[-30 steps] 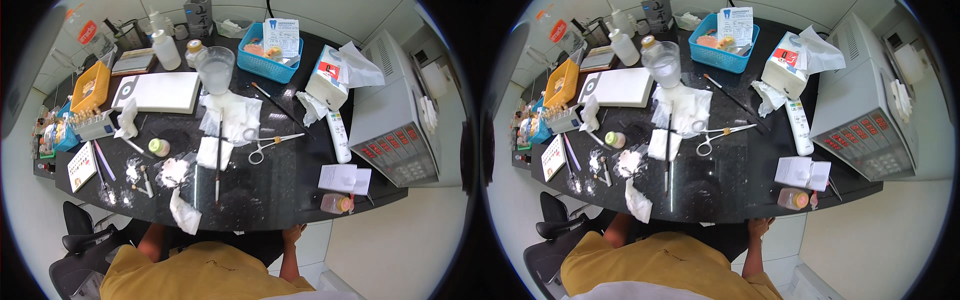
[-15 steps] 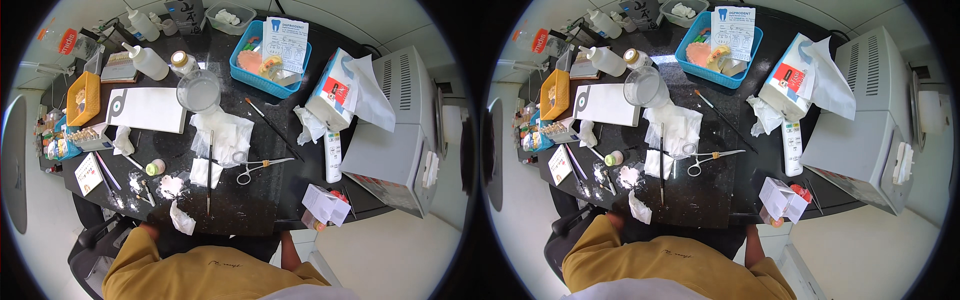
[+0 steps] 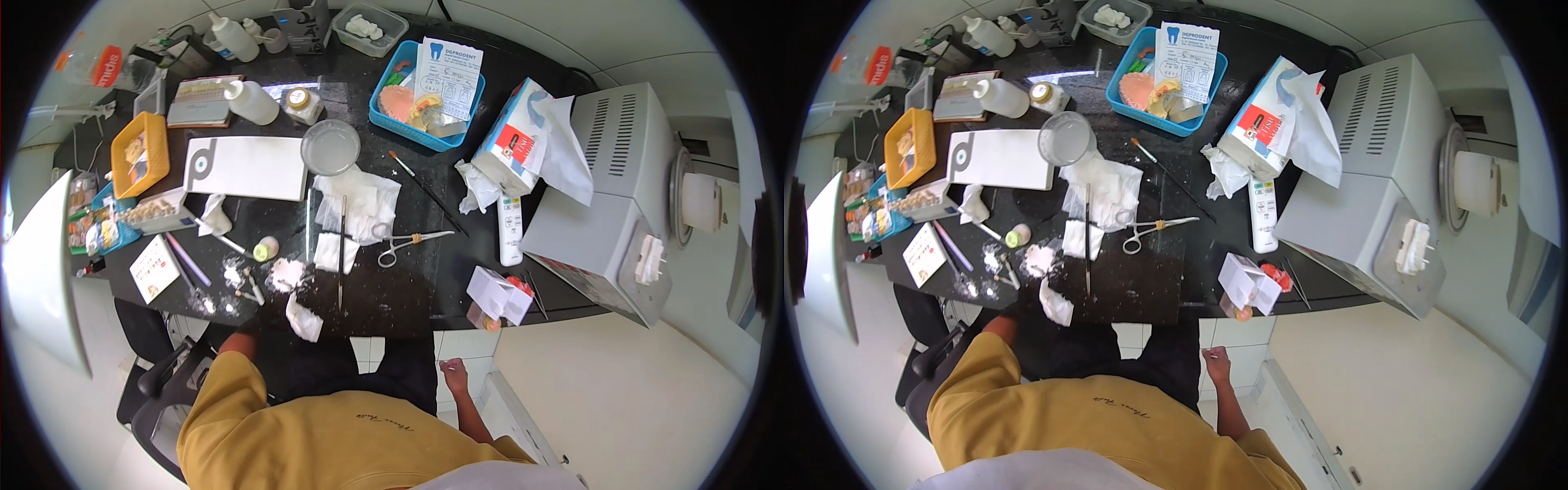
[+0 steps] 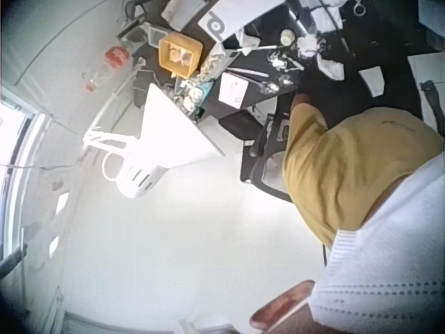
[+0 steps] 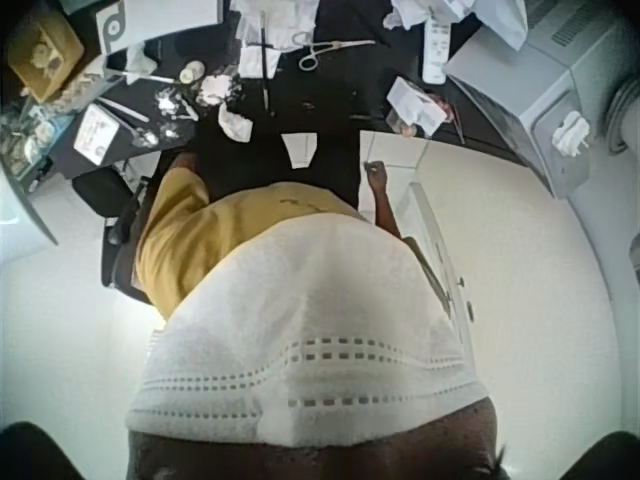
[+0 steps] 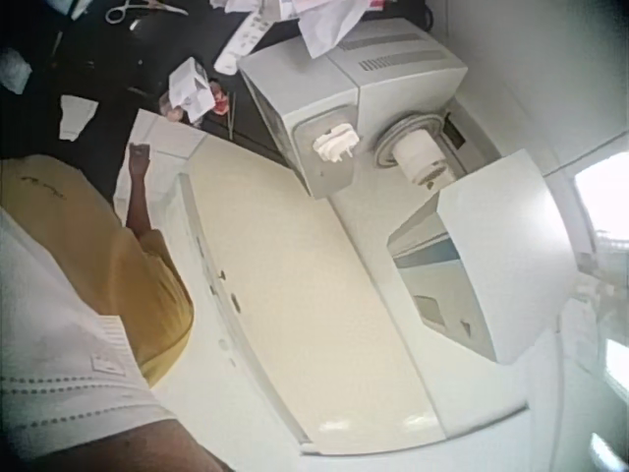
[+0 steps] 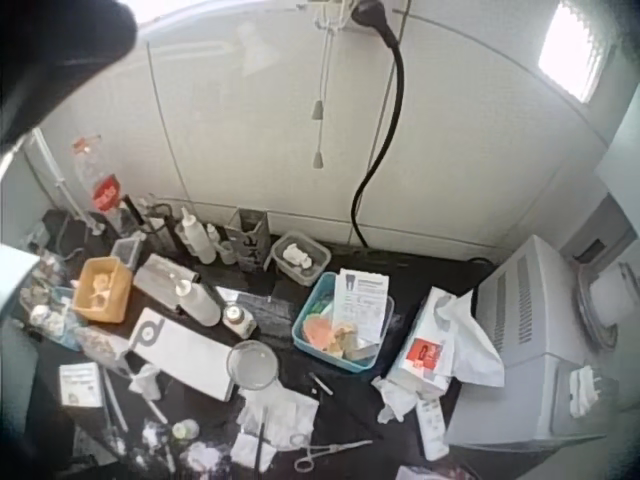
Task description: The person is staining a dental crown using a brush and a palette of dental stains, then preparing it for the furnace.
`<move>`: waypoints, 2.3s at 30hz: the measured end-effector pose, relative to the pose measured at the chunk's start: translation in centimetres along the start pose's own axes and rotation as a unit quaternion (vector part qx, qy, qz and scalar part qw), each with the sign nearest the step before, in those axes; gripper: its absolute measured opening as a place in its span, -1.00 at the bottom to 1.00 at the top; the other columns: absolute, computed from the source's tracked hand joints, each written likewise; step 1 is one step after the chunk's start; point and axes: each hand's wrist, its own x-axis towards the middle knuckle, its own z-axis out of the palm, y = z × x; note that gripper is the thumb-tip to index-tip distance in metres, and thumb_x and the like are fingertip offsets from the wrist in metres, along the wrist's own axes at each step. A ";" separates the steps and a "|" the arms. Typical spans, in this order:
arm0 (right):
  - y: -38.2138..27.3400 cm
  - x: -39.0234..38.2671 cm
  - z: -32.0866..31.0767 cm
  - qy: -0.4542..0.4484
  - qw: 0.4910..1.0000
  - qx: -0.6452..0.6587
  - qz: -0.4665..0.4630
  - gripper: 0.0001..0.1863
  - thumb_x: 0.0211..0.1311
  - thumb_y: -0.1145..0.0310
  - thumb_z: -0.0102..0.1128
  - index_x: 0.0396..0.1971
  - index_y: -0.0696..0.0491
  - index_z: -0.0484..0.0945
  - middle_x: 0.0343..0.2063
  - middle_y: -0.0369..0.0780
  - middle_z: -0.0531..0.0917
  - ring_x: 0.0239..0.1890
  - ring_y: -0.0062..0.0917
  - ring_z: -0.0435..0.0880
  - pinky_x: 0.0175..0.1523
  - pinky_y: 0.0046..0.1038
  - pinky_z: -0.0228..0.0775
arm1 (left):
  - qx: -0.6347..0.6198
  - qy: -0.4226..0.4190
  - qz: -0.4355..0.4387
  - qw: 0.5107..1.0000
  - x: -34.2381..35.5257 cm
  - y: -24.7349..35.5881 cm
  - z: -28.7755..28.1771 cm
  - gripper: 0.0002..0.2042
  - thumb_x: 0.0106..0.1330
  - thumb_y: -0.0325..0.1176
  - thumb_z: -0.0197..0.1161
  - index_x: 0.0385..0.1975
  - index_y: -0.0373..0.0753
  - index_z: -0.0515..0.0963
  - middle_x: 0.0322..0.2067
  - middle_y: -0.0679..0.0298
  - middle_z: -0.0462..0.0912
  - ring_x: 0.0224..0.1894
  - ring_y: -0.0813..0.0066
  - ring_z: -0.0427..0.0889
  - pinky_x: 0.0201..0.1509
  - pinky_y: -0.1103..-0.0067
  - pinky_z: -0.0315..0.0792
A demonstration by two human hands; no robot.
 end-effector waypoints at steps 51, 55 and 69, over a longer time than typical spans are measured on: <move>-8.0 -10.8 -5.3 -0.019 0.986 -0.067 -0.152 -0.63 0.24 0.14 0.08 -0.53 0.18 0.52 -0.72 -0.20 0.50 -0.60 -0.62 0.42 -0.42 -0.42 0.31 | -0.212 0.530 0.332 0.751 -11.4 5.8 -52.9 -0.54 0.07 -0.36 0.24 0.02 -0.31 0.42 -0.13 -0.03 0.50 -0.01 -0.03 0.46 0.07 0.24 0.37; -2.9 -12.3 -2.5 0.008 0.998 -0.021 -0.050 -0.68 0.27 0.19 0.07 -0.48 0.17 0.54 -0.68 -0.22 0.54 -0.60 -0.62 0.45 -0.45 -0.46 0.33 | -0.076 0.443 0.323 0.833 -8.5 9.1 -55.9 -0.41 0.02 -0.37 0.31 0.11 -0.25 0.30 -0.02 -0.06 0.40 0.07 -0.05 0.40 0.11 0.23 0.34; -2.5 -19.0 3.6 0.028 0.995 0.088 0.041 -0.70 0.27 0.21 0.06 -0.46 0.16 0.54 -0.67 -0.23 0.55 -0.60 -0.63 0.46 -0.45 -0.47 0.33 | 0.232 0.222 0.328 0.888 -2.7 13.6 -63.4 0.06 -0.15 -0.32 0.53 0.38 -0.11 -0.07 0.30 -0.08 0.09 0.34 -0.08 0.09 0.28 0.14 0.19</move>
